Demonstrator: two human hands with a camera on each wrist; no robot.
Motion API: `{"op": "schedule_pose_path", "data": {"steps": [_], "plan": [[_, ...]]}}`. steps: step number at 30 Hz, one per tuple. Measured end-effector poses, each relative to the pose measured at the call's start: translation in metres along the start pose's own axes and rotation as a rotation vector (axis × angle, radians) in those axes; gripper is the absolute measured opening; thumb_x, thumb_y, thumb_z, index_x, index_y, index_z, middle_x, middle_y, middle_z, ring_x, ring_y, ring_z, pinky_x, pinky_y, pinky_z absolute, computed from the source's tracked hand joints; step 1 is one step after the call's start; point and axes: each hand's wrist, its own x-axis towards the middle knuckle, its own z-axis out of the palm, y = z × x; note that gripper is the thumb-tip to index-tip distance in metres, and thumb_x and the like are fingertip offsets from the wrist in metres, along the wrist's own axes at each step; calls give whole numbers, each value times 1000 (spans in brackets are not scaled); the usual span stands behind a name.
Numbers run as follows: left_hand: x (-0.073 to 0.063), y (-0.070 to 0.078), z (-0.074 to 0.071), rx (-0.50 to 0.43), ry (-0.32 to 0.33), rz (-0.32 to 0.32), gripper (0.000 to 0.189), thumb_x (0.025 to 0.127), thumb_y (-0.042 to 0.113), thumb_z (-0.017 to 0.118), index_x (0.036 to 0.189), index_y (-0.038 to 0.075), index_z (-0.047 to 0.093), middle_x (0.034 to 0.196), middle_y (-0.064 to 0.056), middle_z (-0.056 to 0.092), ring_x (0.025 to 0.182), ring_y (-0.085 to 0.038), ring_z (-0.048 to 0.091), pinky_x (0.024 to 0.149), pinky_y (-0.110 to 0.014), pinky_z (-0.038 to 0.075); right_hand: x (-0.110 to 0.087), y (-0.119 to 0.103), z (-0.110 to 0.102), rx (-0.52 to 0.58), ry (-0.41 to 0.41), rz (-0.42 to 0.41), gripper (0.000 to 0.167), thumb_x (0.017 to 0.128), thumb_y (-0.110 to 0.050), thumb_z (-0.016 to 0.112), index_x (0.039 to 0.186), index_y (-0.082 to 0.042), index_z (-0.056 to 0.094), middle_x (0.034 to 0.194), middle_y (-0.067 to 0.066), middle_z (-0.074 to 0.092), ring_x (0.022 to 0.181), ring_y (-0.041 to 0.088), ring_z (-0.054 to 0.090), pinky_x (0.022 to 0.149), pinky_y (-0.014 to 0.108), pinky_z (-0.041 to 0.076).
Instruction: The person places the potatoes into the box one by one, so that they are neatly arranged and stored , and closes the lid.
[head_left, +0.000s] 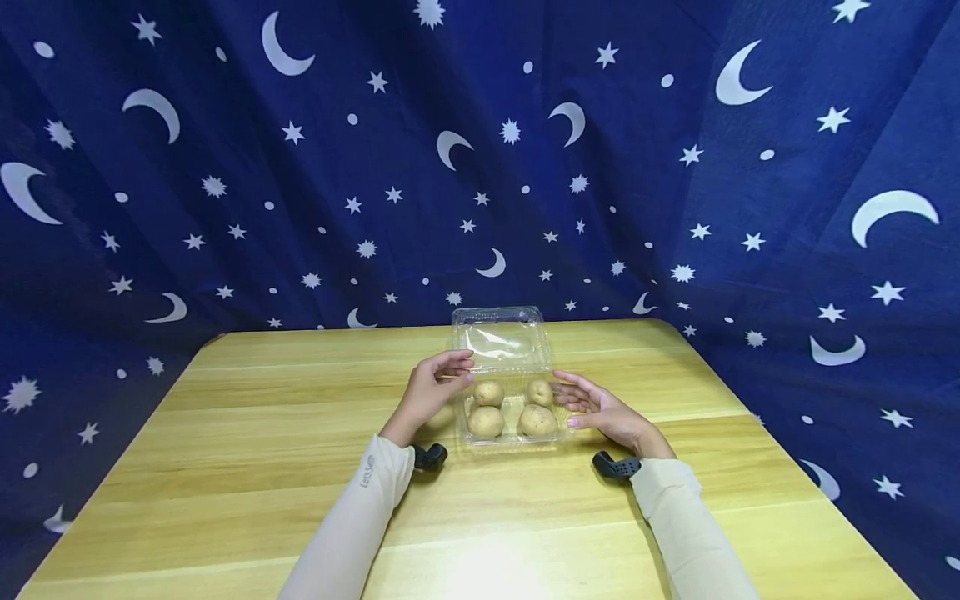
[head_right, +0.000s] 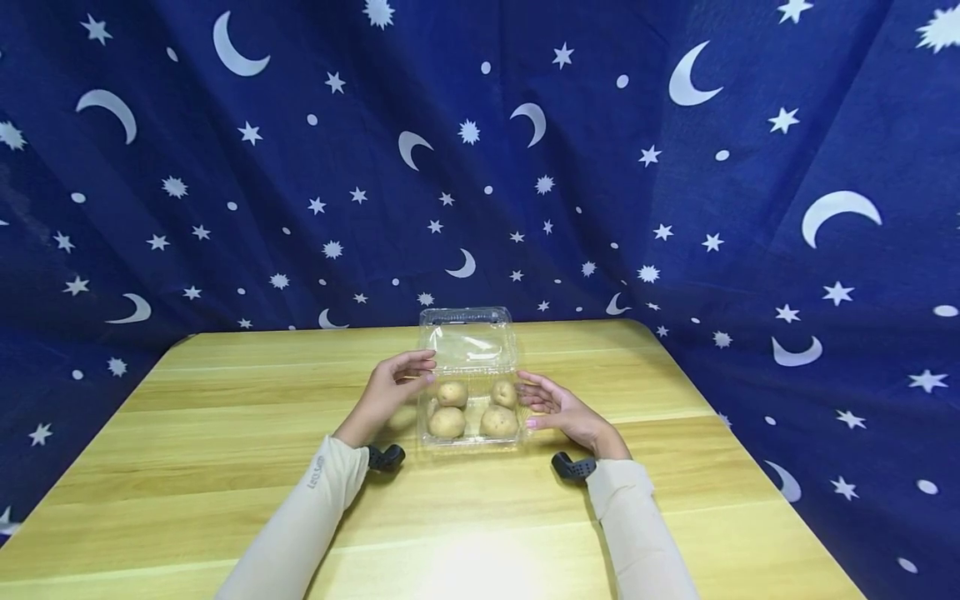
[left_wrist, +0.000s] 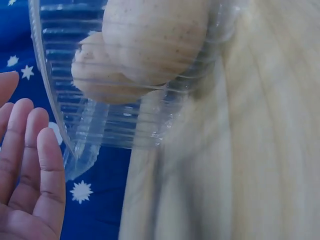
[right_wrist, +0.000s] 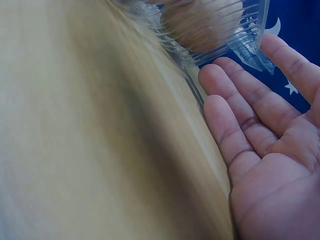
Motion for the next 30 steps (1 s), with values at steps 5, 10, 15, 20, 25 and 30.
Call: {"op": "schedule_pose_path", "data": {"steps": [5, 10, 15, 20, 25, 30], "plan": [[-1, -10, -6, -43, 51, -17, 41, 100, 1, 75, 140, -5, 67, 123, -24, 75, 105, -16, 72, 94, -22, 56, 0, 2, 0, -1, 0, 9, 87, 98, 5, 71, 168, 8, 19, 169, 37, 26, 136, 8, 55, 113, 23, 45], [-1, -20, -12, -153, 97, -104, 44, 100, 0, 73, 143, -6, 64, 116, -19, 76, 93, -8, 69, 82, -22, 59, 0, 3, 0, -4, -1, 11, 86, 98, 5, 70, 168, 7, 19, 169, 37, 26, 136, 8, 55, 112, 23, 46], [-3, -27, -14, -253, 122, -214, 48, 104, 3, 69, 149, -5, 57, 106, -11, 76, 87, -11, 69, 77, -25, 60, 0, 2, 0, -8, 1, 14, 85, 98, 8, 68, 168, 7, 19, 169, 37, 26, 135, 8, 55, 112, 23, 46], [-5, -33, -12, -330, 80, -307, 52, 109, 10, 63, 156, -3, 44, 105, -6, 70, 82, -11, 67, 73, -24, 59, -1, 1, -1, -5, 1, 17, 85, 98, 8, 68, 168, 7, 19, 169, 37, 26, 135, 9, 55, 112, 23, 46], [-8, -34, -13, -352, 12, -352, 59, 110, 15, 59, 162, -1, 35, 110, -8, 63, 81, -12, 65, 73, -23, 60, -1, 2, -1, 0, -3, 13, 85, 98, 7, 69, 167, 8, 20, 169, 35, 28, 136, 8, 55, 112, 23, 46], [-8, -35, -15, -349, -69, -366, 68, 110, 18, 58, 168, -1, 27, 108, -8, 62, 83, -10, 65, 78, -24, 61, -1, 2, -1, 3, -8, 5, 87, 98, 4, 72, 167, 9, 19, 169, 37, 26, 136, 8, 55, 112, 22, 45]]}}
